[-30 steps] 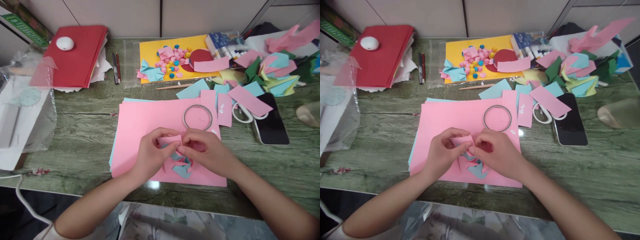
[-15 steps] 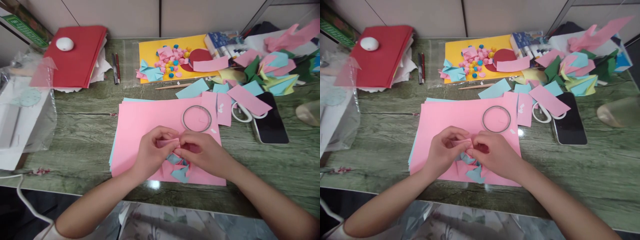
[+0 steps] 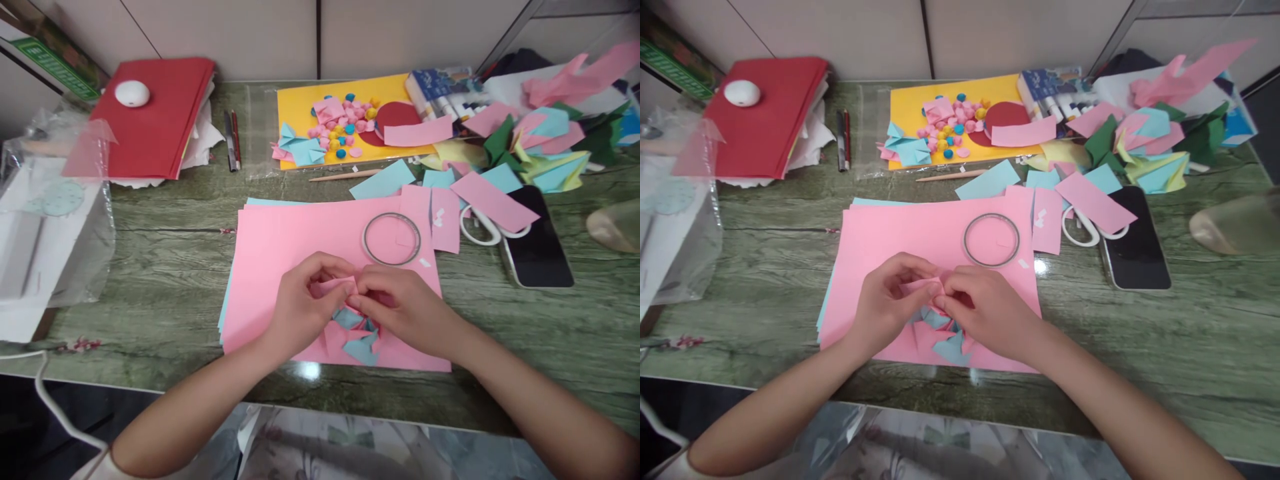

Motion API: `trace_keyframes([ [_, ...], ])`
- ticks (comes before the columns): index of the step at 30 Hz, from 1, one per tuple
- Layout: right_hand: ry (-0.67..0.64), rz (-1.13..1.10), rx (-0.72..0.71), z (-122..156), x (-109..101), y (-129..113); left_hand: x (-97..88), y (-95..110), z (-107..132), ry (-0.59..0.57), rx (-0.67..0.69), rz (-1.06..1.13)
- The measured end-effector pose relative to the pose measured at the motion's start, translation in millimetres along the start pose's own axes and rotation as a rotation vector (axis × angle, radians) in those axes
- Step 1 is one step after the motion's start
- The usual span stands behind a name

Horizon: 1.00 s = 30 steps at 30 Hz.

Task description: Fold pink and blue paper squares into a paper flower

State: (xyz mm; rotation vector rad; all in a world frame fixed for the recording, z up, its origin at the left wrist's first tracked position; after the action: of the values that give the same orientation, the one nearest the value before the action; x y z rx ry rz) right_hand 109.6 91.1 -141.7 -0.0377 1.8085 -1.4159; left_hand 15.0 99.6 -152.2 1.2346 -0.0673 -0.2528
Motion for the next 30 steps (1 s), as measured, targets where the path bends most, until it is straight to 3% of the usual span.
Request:
trace_keyframes([
  [6, 0.074, 0.06, -0.09, -1.1, -8.8, -12.2, 3.7, -3.5, -1.0, -0.06, -0.021, 0.036],
  [11, -0.01, -0.015, 0.043, 1.8, -4.3, 1.9, 6.2, -16.4, -4.0, -0.122, -0.114, 0.038],
  [18, 0.012, -0.024, 0.029, 3.5, -10.5, 2.9, 5.6, 3.5, 1.9, -0.092, 0.049, -0.03],
  [25, 0.052, 0.012, -0.002, 3.0, -15.8, -0.5, 5.8, 12.0, 6.6, -0.086, 0.115, -0.092],
  [30, 0.088, 0.072, -0.019, 4.5, -25.8, -0.8, 3.3, 4.6, 3.0, -0.059, 0.022, -0.128],
])
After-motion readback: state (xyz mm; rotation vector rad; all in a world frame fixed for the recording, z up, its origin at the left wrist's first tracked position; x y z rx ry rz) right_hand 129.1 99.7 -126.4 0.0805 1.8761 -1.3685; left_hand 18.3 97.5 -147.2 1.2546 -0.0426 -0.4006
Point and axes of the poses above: each hand's wrist, its own z-axis away from the middle knuckle, its own x-axis out of the palm, y = z × x, the point moved 10 cm from there along -z, towards the middle knuckle, and after that the axes turned 13 degrees about -x, right-handed, at the moved point
